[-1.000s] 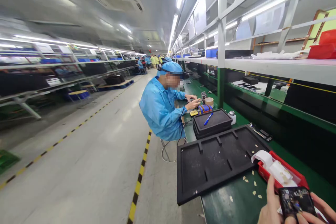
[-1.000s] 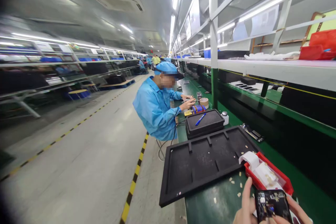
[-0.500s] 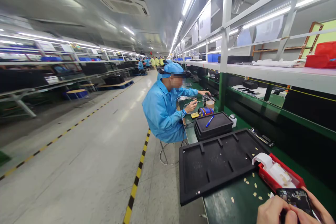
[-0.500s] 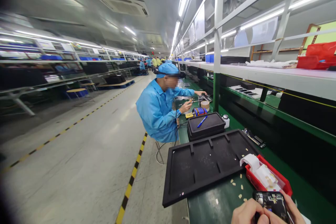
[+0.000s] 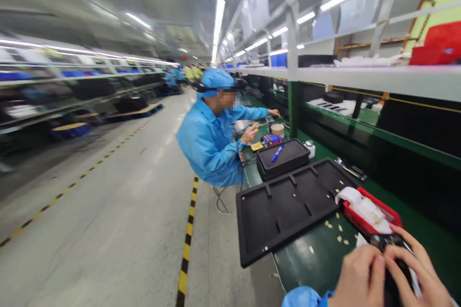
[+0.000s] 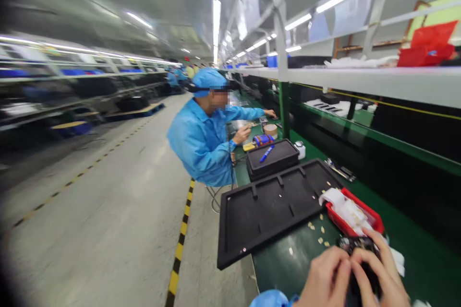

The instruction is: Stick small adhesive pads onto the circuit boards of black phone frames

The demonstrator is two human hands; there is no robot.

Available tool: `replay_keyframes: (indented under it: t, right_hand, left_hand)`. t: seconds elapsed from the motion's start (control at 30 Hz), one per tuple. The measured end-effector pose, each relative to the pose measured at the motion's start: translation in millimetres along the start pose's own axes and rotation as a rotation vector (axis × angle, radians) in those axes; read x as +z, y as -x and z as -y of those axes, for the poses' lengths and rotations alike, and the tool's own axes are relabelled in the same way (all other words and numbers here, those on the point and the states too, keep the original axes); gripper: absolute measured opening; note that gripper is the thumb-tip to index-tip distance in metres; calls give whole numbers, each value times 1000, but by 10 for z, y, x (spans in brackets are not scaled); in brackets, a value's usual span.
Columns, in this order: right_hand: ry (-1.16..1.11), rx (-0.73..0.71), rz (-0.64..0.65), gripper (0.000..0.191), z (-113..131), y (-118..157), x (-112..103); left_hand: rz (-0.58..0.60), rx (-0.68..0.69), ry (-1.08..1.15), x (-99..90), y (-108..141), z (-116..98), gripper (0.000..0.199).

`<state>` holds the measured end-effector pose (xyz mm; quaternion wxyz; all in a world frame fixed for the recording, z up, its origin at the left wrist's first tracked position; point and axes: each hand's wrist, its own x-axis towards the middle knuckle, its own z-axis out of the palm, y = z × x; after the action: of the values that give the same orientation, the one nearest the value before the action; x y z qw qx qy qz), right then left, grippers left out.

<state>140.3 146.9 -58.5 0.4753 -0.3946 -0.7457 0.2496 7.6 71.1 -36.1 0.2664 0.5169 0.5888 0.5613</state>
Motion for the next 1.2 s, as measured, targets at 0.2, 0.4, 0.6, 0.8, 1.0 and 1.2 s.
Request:
replay_keyframes:
  t: [0.2, 0.4, 0.6, 0.8, 1.0, 1.2]
  right_hand:
    - [-102, 164, 152, 43, 382, -560, -89]
    - [29, 282, 355, 30, -46, -1386, 120]
    - [35, 341, 399, 25, -176, -1514, 226]
    - [-47, 261, 137, 14, 381, -1065, -97]
    - [-27, 90, -80, 6, 1137, -248, -272]
    - [-132, 178, -79, 8, 1261, -64, -222]
  left_hand:
    - [109, -183, 230, -313, -69, 4, 29]
    - [170, -304, 389, -352, 51, 75, 32]
    - [71, -422, 534, -459, -37, -50, 66]
    - [-33, -327, 547, -449, -118, -114, 47]
    - [-75, -161, 418, -377, -61, -295, 33]
    - [-117, 6, 321, -307, -27, -471, 30]
